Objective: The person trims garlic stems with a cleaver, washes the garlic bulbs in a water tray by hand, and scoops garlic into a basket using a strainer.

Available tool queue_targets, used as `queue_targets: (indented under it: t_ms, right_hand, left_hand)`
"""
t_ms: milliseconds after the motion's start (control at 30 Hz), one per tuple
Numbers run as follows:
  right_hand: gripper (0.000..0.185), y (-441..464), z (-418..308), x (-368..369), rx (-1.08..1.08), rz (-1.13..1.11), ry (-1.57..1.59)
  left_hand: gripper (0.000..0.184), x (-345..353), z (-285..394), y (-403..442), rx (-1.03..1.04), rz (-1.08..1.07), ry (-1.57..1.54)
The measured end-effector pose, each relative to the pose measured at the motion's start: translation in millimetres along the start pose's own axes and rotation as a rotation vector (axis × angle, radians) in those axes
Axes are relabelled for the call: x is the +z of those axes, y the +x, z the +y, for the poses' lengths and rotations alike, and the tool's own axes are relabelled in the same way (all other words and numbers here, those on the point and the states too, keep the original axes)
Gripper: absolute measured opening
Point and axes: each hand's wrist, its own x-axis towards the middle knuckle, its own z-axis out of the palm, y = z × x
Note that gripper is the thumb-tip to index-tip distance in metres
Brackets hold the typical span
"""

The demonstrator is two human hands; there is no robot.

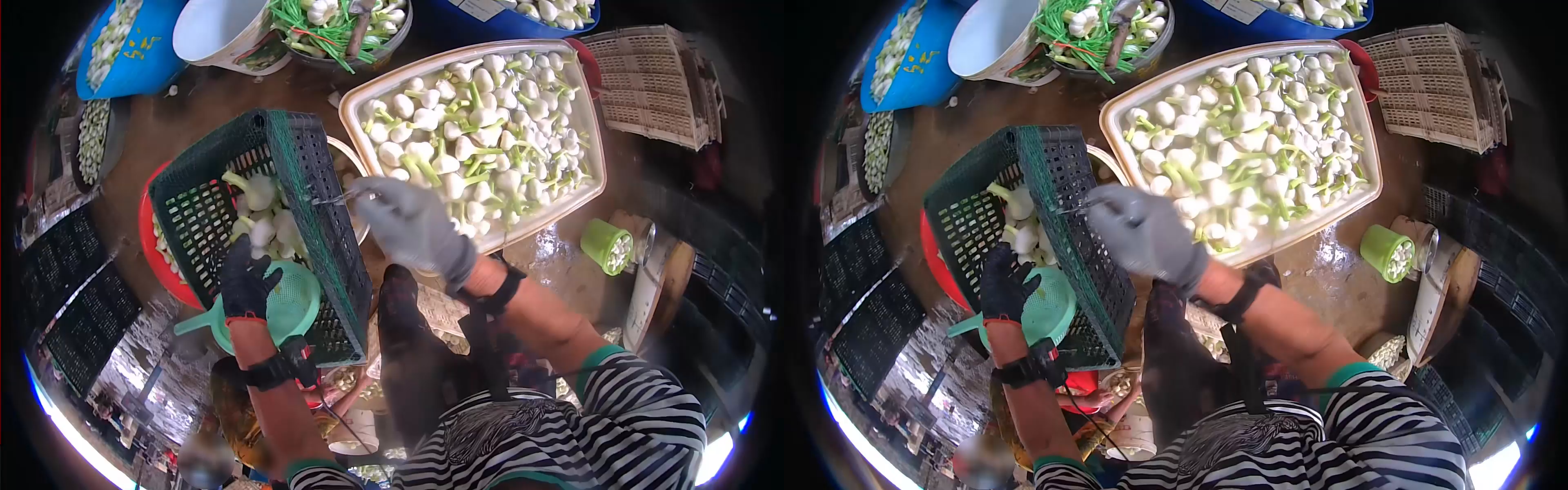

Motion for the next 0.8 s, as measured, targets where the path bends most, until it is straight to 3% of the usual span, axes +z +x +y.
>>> queue_targets:
  t_ms: [33,67,100,133,167,233,267,300,367,400,433,500,600,667,733,800]
  right_hand:
    - [0.029,7.1,36.4,-22.3,-0.278,0.067,-0.422]
    - [0.032,17.7,60.7,-37.1,0.179,0.121,-0.212]
    - [0.032,28.6,103.2,-44.5,0.302,0.289,-0.148]
    - [0.029,43.9,147.1,-56.1,0.339,0.311,-0.268]
    - [0.03,60.2,179.7,-62.6,0.395,0.265,-0.315]
    - [0.031,91.3,242.0,-74.7,0.501,0.161,-0.413]
    - [0.039,102.6,258.1,-69.7,0.479,0.1,-0.629]
    - [0.047,118.0,262.2,-72.2,0.448,-0.117,-0.823]
    - [0.051,133.1,233.5,-58.6,0.602,-0.07,-0.997]
    - [0.052,140.0,243.0,-58.1,0.642,-0.026,-0.985]
    - [0.051,144.7,267.0,-63.8,0.649,0.053,-0.979]
    - [0.05,151.9,316.6,-81.0,0.611,0.059,-0.989]
    - [0.045,152.2,308.7,-77.9,0.662,0.133,-0.943]
    - [0.042,159.9,376.2,-93.3,0.573,0.001,-1.0]
    - [0.041,157.5,365.9,-91.0,0.53,0.006,-1.096]
    - [0.039,148.5,347.0,-90.2,0.373,-0.07,-1.33]
  left_hand:
    - [0.032,-0.4,-4.1,4.7,-0.046,-0.031,0.051]
    - [0.044,2.6,-7.4,7.2,-0.06,-0.081,0.065]
    - [0.043,5.3,-9.5,8.8,-0.043,-0.071,0.054]
    - [0.042,6.7,-11.8,10.2,-0.025,-0.056,0.041]
    - [0.041,7.1,-15.3,7.6,-0.007,-0.029,0.022]
    - [0.04,0.9,-12.2,-20.6,0.179,-0.184,-0.069]
    - [0.035,1.3,-8.0,-37.3,0.265,-0.137,-0.031]
    - [0.031,4.3,-2.8,-53.9,0.352,-0.095,0.011]
    - [0.025,0.5,2.1,-89.9,0.769,0.134,0.407]
    - [0.023,-27.0,13.4,-100.7,1.17,0.186,1.174]
    - [0.024,-46.0,4.8,-106.2,1.215,0.375,1.154]
    - [0.027,-80.0,-15.9,-115.6,1.132,0.726,1.204]
    - [0.038,-103.1,-49.2,-122.0,0.634,1.039,0.903]
    - [0.044,-120.3,-78.2,-125.7,0.534,0.77,0.578]
    - [0.049,-127.1,-93.1,-114.2,0.477,0.483,0.388]
    - [0.053,-105.9,-89.6,-102.3,0.416,0.498,0.238]
